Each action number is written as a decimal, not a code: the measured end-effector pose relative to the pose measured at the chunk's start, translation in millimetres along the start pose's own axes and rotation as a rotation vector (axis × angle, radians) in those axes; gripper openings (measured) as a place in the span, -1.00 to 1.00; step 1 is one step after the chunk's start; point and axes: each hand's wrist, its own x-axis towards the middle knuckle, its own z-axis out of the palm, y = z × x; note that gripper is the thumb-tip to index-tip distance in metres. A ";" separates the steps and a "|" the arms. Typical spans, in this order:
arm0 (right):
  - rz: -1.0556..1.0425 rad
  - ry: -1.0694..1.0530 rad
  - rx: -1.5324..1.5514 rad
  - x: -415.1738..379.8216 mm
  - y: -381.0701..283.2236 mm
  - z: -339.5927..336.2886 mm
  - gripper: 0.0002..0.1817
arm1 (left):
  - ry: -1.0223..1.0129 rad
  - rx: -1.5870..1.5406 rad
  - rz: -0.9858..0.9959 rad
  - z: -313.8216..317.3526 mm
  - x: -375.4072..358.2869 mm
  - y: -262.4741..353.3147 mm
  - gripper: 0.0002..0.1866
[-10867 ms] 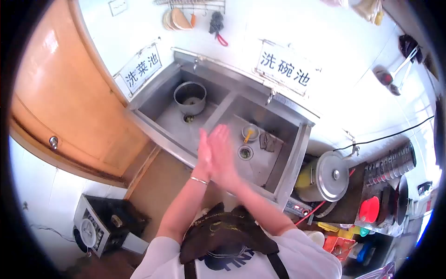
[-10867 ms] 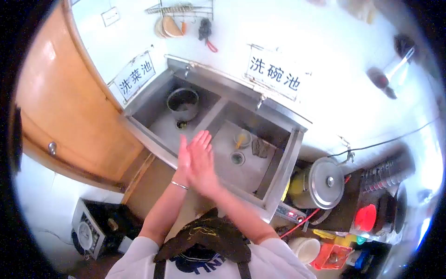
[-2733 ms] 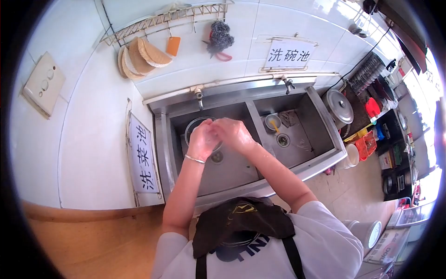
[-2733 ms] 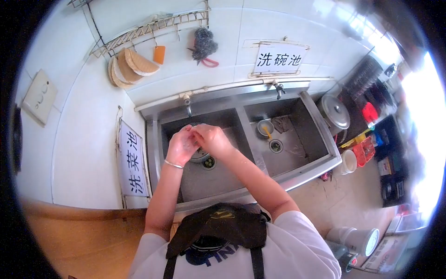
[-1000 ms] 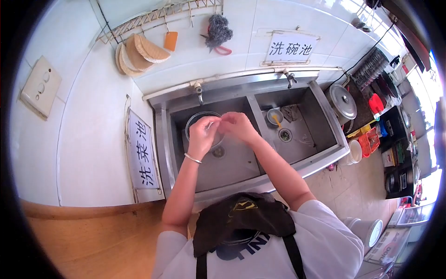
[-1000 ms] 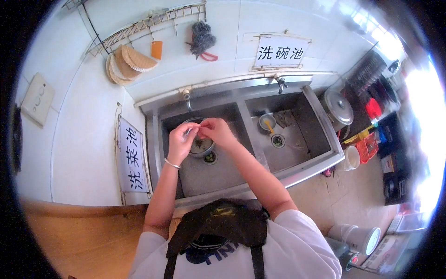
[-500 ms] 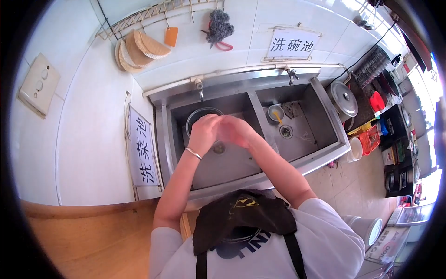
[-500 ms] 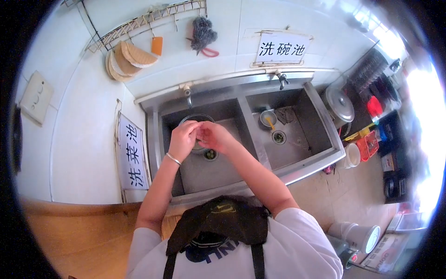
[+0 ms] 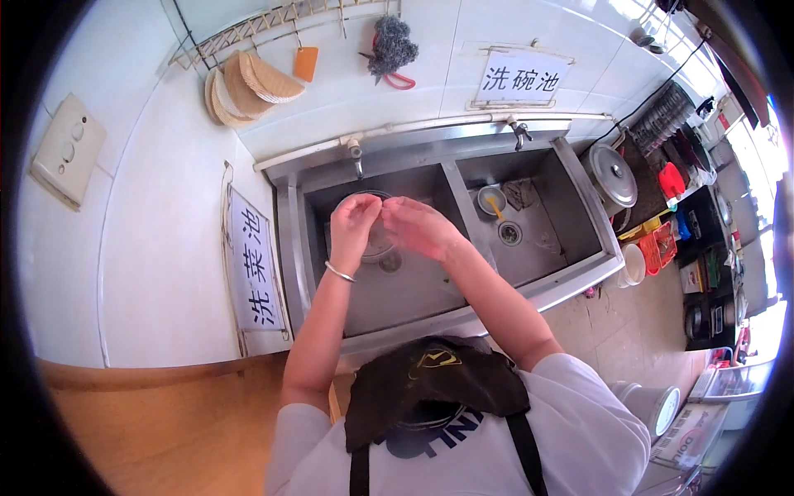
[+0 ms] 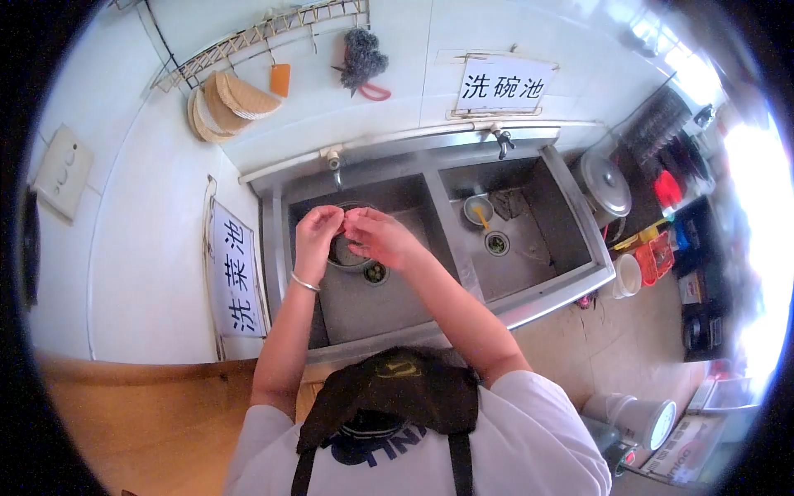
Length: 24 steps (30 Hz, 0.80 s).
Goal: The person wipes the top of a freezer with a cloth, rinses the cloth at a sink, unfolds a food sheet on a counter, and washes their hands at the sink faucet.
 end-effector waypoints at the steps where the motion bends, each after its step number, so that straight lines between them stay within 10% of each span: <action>1: 0.006 0.048 -0.009 -3.0 -2.8 5.2 -0.79 | 0.048 0.007 -0.041 -1.4 0.9 -1.3 -0.91; 15: -0.168 0.127 -0.488 4.0 11.7 13.5 -0.78 | 0.059 0.605 0.216 -1.3 -5.5 12.6 -0.86; 20: -0.309 0.051 -0.404 6.1 16.0 20.1 -0.68 | 0.010 0.360 0.027 -11.2 -1.6 -12.4 -0.72; 24: -0.356 0.178 -0.470 29.8 22.1 34.3 -0.43 | 0.041 -0.412 -0.198 30.5 -5.6 -41.7 -0.46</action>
